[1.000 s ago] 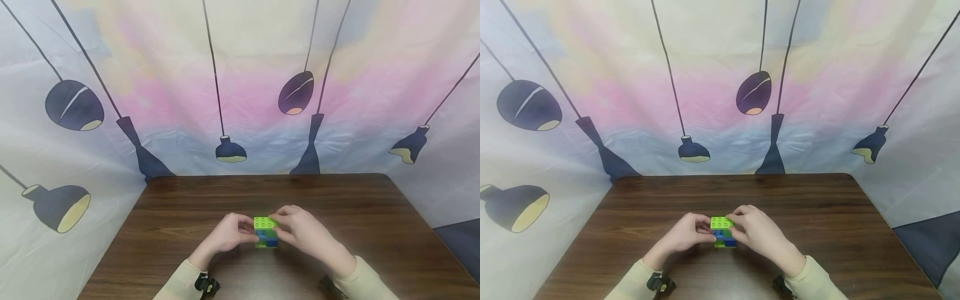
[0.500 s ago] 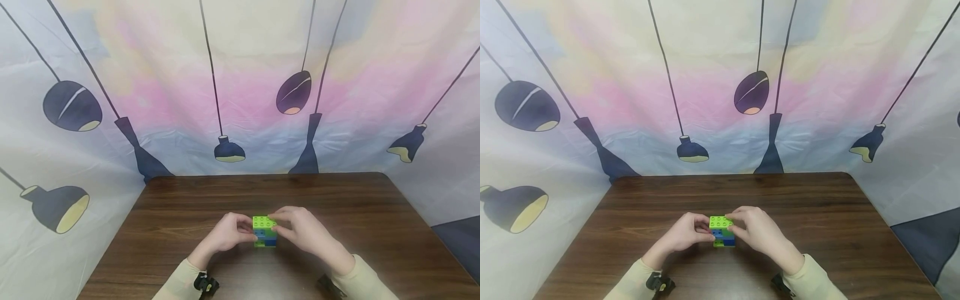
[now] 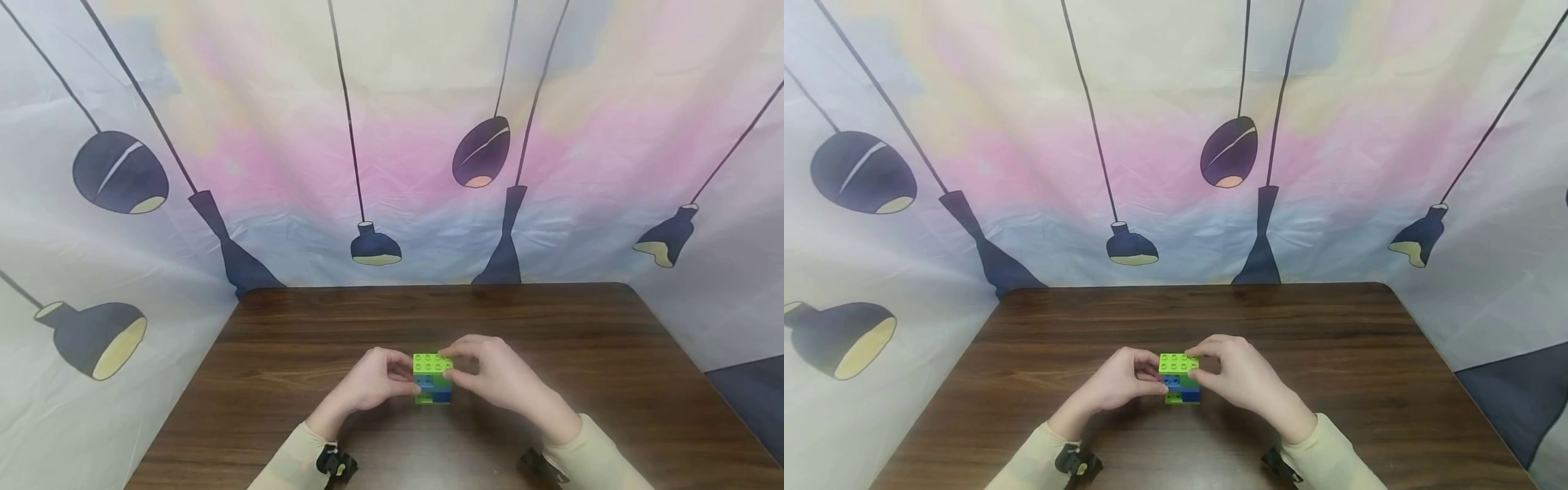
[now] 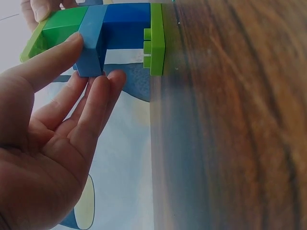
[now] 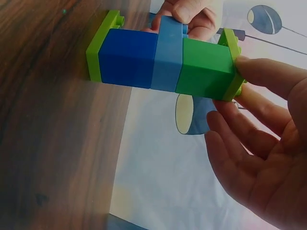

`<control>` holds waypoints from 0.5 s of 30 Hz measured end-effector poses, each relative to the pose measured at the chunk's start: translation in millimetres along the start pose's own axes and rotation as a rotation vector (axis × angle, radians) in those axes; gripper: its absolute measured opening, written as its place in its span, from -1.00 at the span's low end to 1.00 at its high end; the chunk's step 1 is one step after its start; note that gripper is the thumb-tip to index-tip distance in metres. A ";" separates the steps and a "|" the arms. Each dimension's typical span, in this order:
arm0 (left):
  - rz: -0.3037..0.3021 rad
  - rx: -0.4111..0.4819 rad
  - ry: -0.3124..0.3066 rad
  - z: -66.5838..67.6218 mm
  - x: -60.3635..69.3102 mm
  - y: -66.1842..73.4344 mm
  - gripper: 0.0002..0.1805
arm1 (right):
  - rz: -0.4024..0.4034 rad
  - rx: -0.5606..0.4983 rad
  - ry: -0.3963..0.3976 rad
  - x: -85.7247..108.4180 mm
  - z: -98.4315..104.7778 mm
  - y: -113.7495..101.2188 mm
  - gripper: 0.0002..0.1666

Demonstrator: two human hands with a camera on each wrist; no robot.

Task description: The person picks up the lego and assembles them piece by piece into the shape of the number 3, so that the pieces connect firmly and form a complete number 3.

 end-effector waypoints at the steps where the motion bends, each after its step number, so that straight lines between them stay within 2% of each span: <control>1: 0.000 -0.001 -0.001 0.0 -0.2 0.0 -0.69 | 0.002 -0.004 -0.002 0.2 0.2 0.2 -0.64; 15: 0.005 -0.004 -0.001 0.0 1.0 1.7 -0.68 | 0.003 -0.073 0.003 1.4 -0.8 2.5 -0.62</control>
Point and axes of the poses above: each hand's wrist, its own x-axis away from the middle knuckle, its own z-axis out of the back of the hand, y = z × x, the point moved 1 cm from there along -x, towards the middle knuckle, and after that the axes turned 15 degrees about -x, right-handed, at the moved point
